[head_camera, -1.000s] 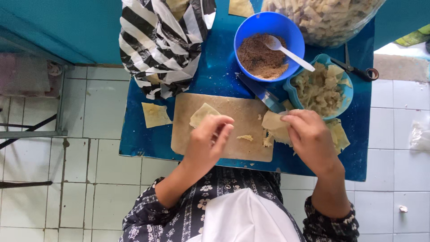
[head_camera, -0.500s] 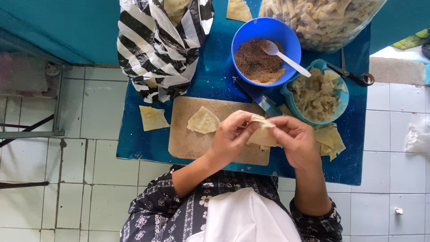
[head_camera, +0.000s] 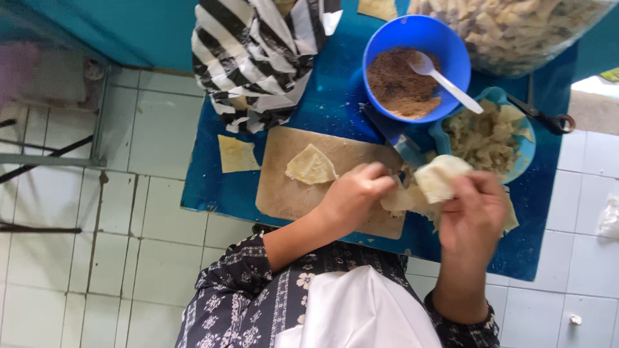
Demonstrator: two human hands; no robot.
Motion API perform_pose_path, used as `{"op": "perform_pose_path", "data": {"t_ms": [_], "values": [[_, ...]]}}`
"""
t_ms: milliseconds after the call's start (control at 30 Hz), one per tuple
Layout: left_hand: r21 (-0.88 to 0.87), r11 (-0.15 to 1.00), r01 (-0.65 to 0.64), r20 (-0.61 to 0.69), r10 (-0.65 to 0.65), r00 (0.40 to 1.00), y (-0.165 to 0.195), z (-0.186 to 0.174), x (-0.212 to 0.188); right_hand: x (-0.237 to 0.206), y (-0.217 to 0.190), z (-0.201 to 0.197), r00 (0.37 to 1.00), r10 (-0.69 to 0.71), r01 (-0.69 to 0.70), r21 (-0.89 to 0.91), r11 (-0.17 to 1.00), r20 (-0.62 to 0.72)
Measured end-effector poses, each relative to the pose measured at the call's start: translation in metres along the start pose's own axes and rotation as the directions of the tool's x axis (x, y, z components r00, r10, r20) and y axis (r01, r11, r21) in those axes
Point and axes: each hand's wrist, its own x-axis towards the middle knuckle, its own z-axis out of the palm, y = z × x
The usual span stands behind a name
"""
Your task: The person folds thin pastry wrappers into filled pastries at a blue table. They take a square wrapper, spoon brown filling from a blue bowl onto it with a plastic spoon, fold the wrapper over the filling into a triangle, press the edges closed, and set the finished piece on a growing stack on the cutting board.
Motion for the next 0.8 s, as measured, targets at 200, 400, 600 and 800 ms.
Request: {"op": "perform_pose_path", "data": {"t_ms": [200,400,600,800], "values": [[-0.354,0.935,0.029,-0.093,-0.066,0.993,0.013,-0.012,-0.007,-0.022,-0.015,0.021,0.961,-0.270,0.272,-0.021,0.962,0.051],[-0.956,0.202,0.211,0.126,-0.364,0.923,0.011,-0.016,-0.035,-0.059,0.034,0.059,0.979,-0.063,0.065,-0.003,0.998,0.195],[-0.977,0.107,0.185,0.101,-0.529,0.843,-0.011,-0.029,-0.081,-0.061,0.030,0.073,0.859,0.232,-0.062,-0.357,0.932,0.456],[-0.859,0.431,0.275,0.046,-0.471,0.881,-0.014,-0.048,-0.099,-0.037,0.032,0.096,0.797,0.382,-0.136,-0.477,0.869,0.469]]}}
